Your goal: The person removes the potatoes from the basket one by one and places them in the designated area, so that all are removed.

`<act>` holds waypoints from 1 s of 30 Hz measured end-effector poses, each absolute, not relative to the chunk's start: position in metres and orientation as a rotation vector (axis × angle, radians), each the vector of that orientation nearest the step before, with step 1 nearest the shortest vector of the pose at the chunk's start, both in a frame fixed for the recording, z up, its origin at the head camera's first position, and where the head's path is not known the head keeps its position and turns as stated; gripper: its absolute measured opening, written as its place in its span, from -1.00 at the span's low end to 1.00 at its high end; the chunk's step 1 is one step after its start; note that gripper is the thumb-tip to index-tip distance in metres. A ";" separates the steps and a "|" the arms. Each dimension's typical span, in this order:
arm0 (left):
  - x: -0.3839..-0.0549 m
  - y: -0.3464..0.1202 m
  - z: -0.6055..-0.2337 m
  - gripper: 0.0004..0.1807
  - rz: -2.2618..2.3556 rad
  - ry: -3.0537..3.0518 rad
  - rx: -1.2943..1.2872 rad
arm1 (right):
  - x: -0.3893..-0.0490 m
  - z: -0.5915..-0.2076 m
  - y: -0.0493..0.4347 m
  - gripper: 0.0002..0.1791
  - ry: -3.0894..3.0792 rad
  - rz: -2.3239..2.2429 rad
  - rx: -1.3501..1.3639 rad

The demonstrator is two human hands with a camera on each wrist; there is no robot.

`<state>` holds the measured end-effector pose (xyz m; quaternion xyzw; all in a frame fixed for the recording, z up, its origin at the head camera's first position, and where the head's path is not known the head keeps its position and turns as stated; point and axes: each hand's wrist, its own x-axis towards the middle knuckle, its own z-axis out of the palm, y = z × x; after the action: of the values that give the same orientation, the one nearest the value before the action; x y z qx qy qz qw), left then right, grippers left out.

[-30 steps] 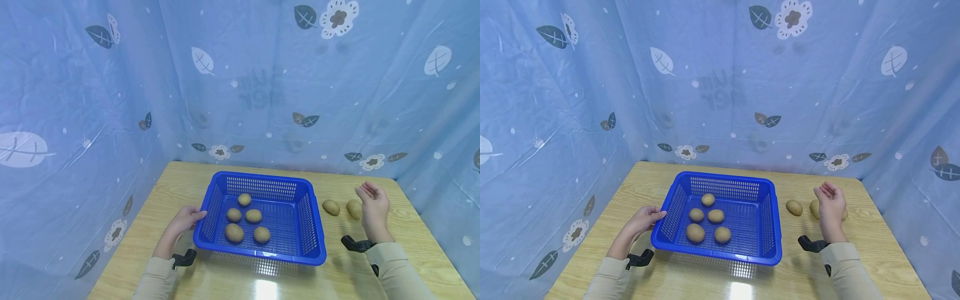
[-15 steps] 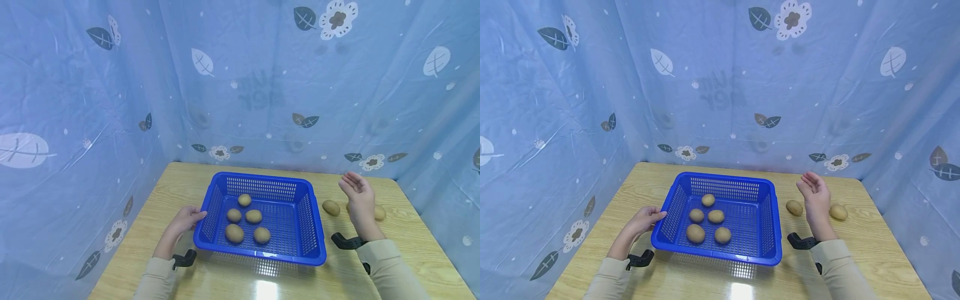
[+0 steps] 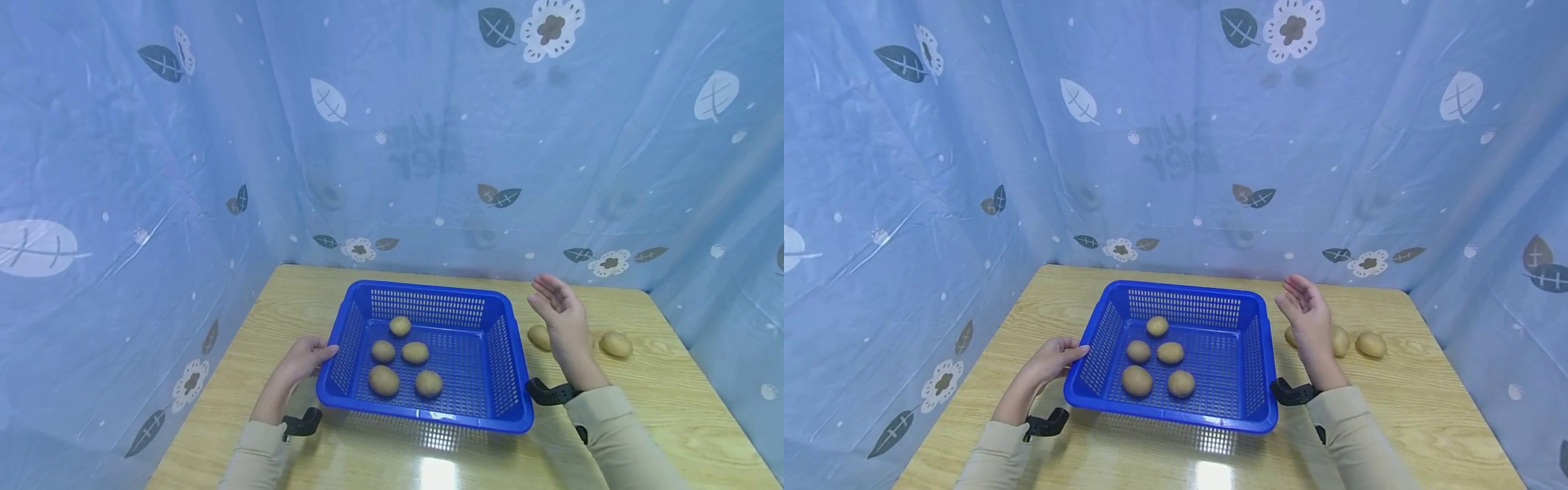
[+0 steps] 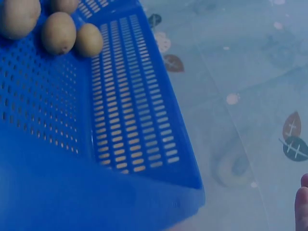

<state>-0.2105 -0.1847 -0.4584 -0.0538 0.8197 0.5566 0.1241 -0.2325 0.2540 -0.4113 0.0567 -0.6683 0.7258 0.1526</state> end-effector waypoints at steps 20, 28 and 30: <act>-0.207 -0.184 -0.460 -0.70 1.626 2.391 -0.167 | -0.250 -0.425 0.213 -0.39 -2.028 1.979 0.491; -0.210 -0.184 -0.461 -0.69 1.613 2.416 -0.159 | -0.257 -0.425 0.191 -0.41 -2.034 2.016 0.545; -0.210 -0.184 -0.461 -0.69 1.605 2.426 -0.165 | -0.259 -0.425 0.185 -0.40 -2.023 2.053 0.555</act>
<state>-0.2102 -0.1840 -0.4610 -0.0564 0.8274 0.5472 0.1136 -0.2588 0.1850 -0.4247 0.1882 -0.6855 0.6958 0.1029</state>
